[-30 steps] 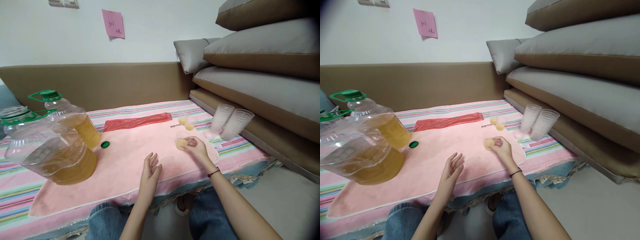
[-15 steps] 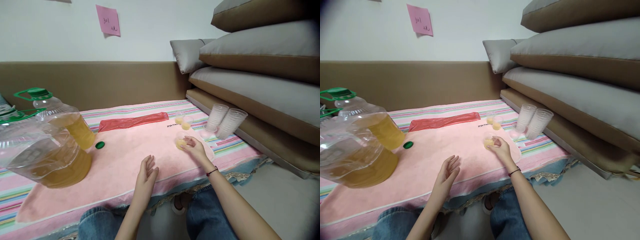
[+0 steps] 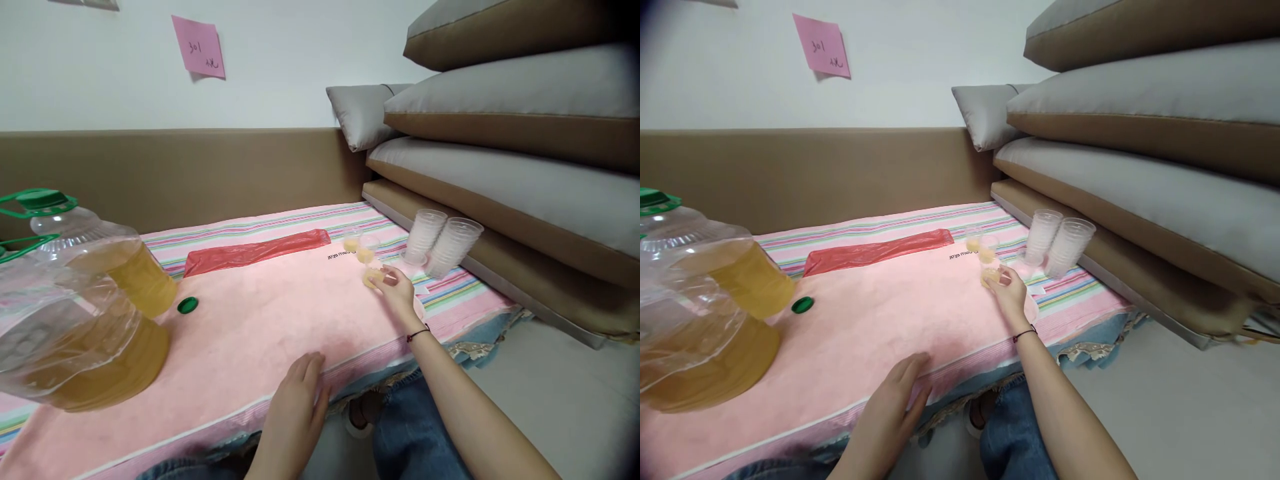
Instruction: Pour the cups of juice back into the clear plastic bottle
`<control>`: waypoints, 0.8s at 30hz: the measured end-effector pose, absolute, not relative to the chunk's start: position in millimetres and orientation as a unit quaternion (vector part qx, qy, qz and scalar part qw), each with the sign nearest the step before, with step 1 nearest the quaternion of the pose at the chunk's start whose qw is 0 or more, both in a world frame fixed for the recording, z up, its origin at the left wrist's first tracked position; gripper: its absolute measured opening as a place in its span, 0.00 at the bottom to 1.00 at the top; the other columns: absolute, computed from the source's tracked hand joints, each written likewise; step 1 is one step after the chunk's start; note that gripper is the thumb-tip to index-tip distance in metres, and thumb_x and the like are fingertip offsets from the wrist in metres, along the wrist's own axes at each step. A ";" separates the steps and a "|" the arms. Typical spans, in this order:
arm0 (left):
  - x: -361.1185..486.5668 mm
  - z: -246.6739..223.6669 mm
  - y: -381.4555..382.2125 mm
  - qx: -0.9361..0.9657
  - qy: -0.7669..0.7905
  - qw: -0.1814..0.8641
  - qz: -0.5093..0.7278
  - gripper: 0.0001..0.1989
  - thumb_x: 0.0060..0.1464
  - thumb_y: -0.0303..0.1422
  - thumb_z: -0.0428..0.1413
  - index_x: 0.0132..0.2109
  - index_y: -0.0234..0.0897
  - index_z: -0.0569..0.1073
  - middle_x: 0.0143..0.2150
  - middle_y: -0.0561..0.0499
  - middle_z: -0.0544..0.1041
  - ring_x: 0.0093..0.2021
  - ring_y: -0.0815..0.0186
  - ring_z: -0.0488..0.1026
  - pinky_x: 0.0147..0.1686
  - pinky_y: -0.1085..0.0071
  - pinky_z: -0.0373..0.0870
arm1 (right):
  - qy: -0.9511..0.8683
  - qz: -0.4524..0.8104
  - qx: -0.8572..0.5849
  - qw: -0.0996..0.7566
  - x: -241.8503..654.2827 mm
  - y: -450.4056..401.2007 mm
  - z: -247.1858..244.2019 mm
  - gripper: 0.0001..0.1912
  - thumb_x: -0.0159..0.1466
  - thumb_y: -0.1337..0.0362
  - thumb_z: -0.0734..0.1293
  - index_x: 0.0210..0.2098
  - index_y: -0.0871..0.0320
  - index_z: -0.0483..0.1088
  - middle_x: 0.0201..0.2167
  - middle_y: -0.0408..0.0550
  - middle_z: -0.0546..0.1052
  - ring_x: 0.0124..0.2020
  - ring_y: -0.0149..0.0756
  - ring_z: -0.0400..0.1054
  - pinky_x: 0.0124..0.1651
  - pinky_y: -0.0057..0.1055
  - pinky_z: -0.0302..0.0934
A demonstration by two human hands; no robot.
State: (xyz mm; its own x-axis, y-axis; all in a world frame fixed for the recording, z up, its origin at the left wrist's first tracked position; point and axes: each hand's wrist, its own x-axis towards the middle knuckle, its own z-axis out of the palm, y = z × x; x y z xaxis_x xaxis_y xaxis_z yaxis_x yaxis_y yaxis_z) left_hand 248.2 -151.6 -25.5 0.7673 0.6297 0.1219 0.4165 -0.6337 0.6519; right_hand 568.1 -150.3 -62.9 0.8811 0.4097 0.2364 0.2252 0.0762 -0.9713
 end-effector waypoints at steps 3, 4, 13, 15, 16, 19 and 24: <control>243.5 -40.3 -151.7 0.915 0.264 0.257 0.167 0.20 0.61 0.34 0.49 0.58 0.39 0.72 0.59 0.40 0.75 0.63 0.50 0.69 0.59 0.50 0.71 | -0.207 0.034 -0.691 0.692 576.0 -142.7 -66.5 0.30 0.45 0.54 0.76 0.46 0.57 0.72 0.44 0.52 0.79 0.43 0.45 0.75 0.47 0.44 0.70; 241.5 -47.0 -150.7 0.923 0.251 0.238 0.169 0.20 0.61 0.33 0.49 0.59 0.39 0.72 0.59 0.41 0.75 0.63 0.50 0.69 0.59 0.50 0.72 | -0.199 0.024 -0.695 0.691 578.4 -139.9 -68.1 0.31 0.45 0.53 0.75 0.46 0.57 0.72 0.45 0.53 0.79 0.44 0.45 0.75 0.47 0.43 0.70; 226.8 -80.4 -134.8 0.977 0.138 0.062 0.153 0.25 0.59 0.29 0.54 0.63 0.40 0.65 0.64 0.45 0.71 0.64 0.53 0.67 0.55 0.62 0.77 | -0.147 -0.036 -0.720 0.678 589.8 -123.3 -79.2 0.32 0.45 0.52 0.73 0.48 0.59 0.72 0.49 0.57 0.78 0.44 0.47 0.73 0.51 0.45 0.66; 226.7 -81.9 -134.0 0.979 0.129 0.030 0.153 0.26 0.57 0.27 0.54 0.63 0.39 0.65 0.63 0.46 0.72 0.64 0.53 0.68 0.54 0.64 0.77 | -0.136 -0.048 -0.722 0.677 590.4 -120.6 -79.8 0.32 0.46 0.53 0.73 0.48 0.60 0.72 0.48 0.58 0.78 0.45 0.47 0.73 0.52 0.45 0.65; 226.9 -83.1 -133.7 0.980 0.124 0.015 0.154 0.27 0.56 0.26 0.55 0.63 0.39 0.65 0.63 0.46 0.72 0.63 0.53 0.69 0.54 0.64 0.77 | -0.133 -0.052 -0.722 0.677 590.8 -119.1 -80.0 0.31 0.46 0.53 0.73 0.48 0.60 0.72 0.48 0.58 0.78 0.45 0.47 0.73 0.52 0.45 0.64; 227.5 -88.2 -132.8 0.981 0.120 -0.012 0.151 0.28 0.54 0.25 0.55 0.63 0.39 0.64 0.63 0.46 0.72 0.62 0.53 0.70 0.49 0.67 0.79 | -0.128 -0.058 -0.724 0.675 592.5 -115.0 -80.6 0.31 0.47 0.53 0.71 0.48 0.60 0.72 0.47 0.57 0.77 0.45 0.48 0.72 0.52 0.44 0.64; 227.0 -94.9 -131.1 0.981 0.124 -0.007 0.148 0.31 0.53 0.25 0.56 0.64 0.40 0.63 0.64 0.47 0.71 0.63 0.54 0.69 0.48 0.68 0.80 | -0.129 -0.063 -0.730 0.668 595.2 -111.7 -81.9 0.32 0.48 0.52 0.71 0.50 0.60 0.71 0.49 0.58 0.77 0.47 0.48 0.72 0.54 0.45 0.63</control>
